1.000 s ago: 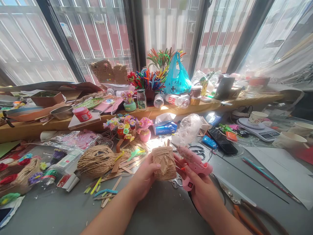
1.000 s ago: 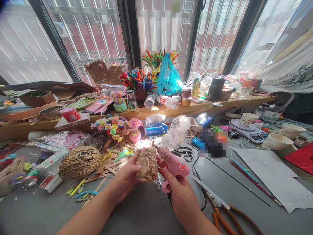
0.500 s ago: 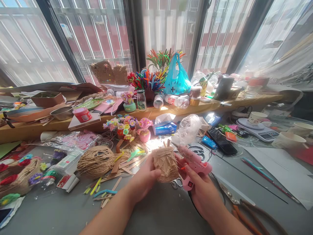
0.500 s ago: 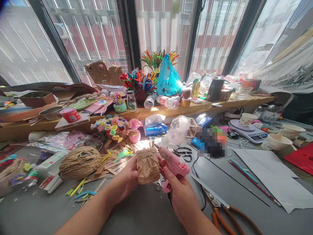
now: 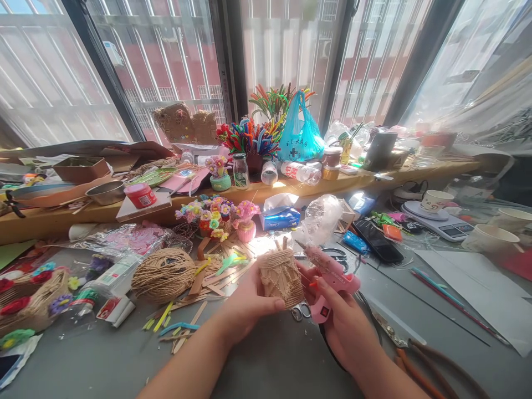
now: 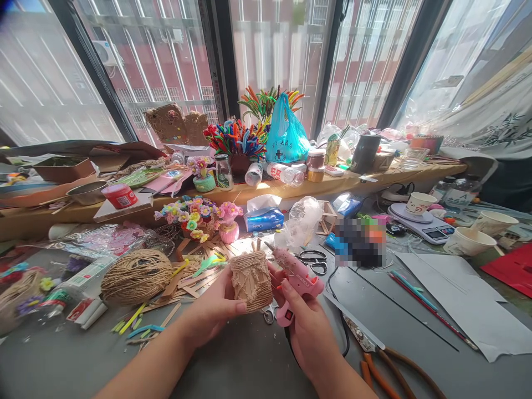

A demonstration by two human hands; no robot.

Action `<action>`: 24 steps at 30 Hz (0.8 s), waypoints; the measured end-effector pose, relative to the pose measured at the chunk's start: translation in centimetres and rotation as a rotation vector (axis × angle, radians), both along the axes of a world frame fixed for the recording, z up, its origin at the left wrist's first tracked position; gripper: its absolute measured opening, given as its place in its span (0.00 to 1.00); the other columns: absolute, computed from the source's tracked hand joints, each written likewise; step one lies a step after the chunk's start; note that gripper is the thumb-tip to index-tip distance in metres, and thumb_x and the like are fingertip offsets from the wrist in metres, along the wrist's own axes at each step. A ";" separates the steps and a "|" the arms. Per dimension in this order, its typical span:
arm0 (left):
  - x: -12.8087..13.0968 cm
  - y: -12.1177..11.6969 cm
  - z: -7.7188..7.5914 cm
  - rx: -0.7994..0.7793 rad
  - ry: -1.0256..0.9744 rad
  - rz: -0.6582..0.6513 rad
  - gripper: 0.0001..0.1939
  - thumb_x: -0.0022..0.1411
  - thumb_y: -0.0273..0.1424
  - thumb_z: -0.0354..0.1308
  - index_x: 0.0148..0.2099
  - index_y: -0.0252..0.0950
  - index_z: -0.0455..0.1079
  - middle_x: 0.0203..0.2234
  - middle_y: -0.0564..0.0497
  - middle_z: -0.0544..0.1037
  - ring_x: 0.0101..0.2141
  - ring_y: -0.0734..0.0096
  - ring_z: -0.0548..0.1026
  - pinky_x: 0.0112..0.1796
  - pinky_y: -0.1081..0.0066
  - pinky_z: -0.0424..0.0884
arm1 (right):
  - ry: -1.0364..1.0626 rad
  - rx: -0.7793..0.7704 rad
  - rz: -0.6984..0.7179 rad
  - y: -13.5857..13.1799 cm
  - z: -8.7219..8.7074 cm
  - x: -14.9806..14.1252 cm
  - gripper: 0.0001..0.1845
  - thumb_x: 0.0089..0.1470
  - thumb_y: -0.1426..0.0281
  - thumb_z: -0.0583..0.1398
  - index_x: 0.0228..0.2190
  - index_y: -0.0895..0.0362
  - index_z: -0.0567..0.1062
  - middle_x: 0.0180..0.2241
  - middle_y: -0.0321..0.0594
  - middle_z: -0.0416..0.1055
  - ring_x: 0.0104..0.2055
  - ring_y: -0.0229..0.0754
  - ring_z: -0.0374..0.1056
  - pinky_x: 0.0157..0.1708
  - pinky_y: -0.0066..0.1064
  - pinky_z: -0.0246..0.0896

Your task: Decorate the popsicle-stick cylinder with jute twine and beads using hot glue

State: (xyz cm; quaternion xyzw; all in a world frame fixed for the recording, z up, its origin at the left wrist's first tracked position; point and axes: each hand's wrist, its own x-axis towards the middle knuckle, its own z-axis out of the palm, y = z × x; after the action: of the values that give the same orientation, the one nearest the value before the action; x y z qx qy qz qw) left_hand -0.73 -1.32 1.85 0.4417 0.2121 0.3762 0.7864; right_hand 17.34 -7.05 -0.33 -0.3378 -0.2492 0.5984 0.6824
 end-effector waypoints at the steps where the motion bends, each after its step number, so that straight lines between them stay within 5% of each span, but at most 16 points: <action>1: 0.1 0.0 0.1 -0.013 0.005 -0.001 0.45 0.48 0.34 0.82 0.67 0.42 0.70 0.64 0.37 0.76 0.65 0.38 0.71 0.62 0.49 0.67 | -0.002 -0.006 -0.006 0.0 0.0 0.0 0.33 0.56 0.55 0.74 0.61 0.44 0.78 0.58 0.44 0.82 0.65 0.60 0.71 0.71 0.56 0.55; 5: 0.1 0.0 0.7 -0.099 -0.059 -0.053 0.34 0.68 0.55 0.61 0.67 0.41 0.71 0.63 0.37 0.77 0.65 0.39 0.71 0.62 0.44 0.66 | -0.002 -0.020 -0.009 0.0 0.1 0.1 0.32 0.56 0.55 0.74 0.61 0.42 0.78 0.55 0.42 0.83 0.66 0.59 0.71 0.71 0.56 0.55; 9: -0.2 0.3 1.0 -0.162 -0.106 -0.057 0.40 0.69 0.63 0.49 0.69 0.42 0.70 0.64 0.39 0.77 0.65 0.40 0.71 0.61 0.46 0.67 | 0.011 -0.019 -0.005 0.0 0.2 0.1 0.33 0.56 0.55 0.73 0.61 0.42 0.77 0.55 0.41 0.83 0.65 0.60 0.71 0.70 0.56 0.56; 20: 0.2 0.9 0.6 -0.283 -0.044 0.045 0.22 0.71 0.38 0.55 0.59 0.34 0.79 0.48 0.39 0.87 0.51 0.47 0.82 0.56 0.53 0.73 | 0.090 -0.081 -0.129 0.1 0.5 -0.3 0.30 0.52 0.56 0.76 0.55 0.47 0.81 0.48 0.43 0.86 0.54 0.59 0.80 0.52 0.48 0.76; 24: 0.5 0.9 0.0 -0.290 0.017 0.120 0.19 0.71 0.37 0.57 0.57 0.34 0.80 0.46 0.39 0.87 0.50 0.49 0.83 0.55 0.55 0.75 | 0.068 -0.037 -0.094 0.2 0.6 -0.6 0.39 0.53 0.57 0.76 0.63 0.45 0.74 0.51 0.45 0.85 0.58 0.59 0.79 0.55 0.50 0.74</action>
State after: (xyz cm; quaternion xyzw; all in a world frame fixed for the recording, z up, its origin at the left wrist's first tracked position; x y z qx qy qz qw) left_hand -0.26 -0.39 1.85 0.3131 0.2966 0.3842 0.8164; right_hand 16.73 -6.90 0.28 -0.3411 -0.1987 0.5813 0.7116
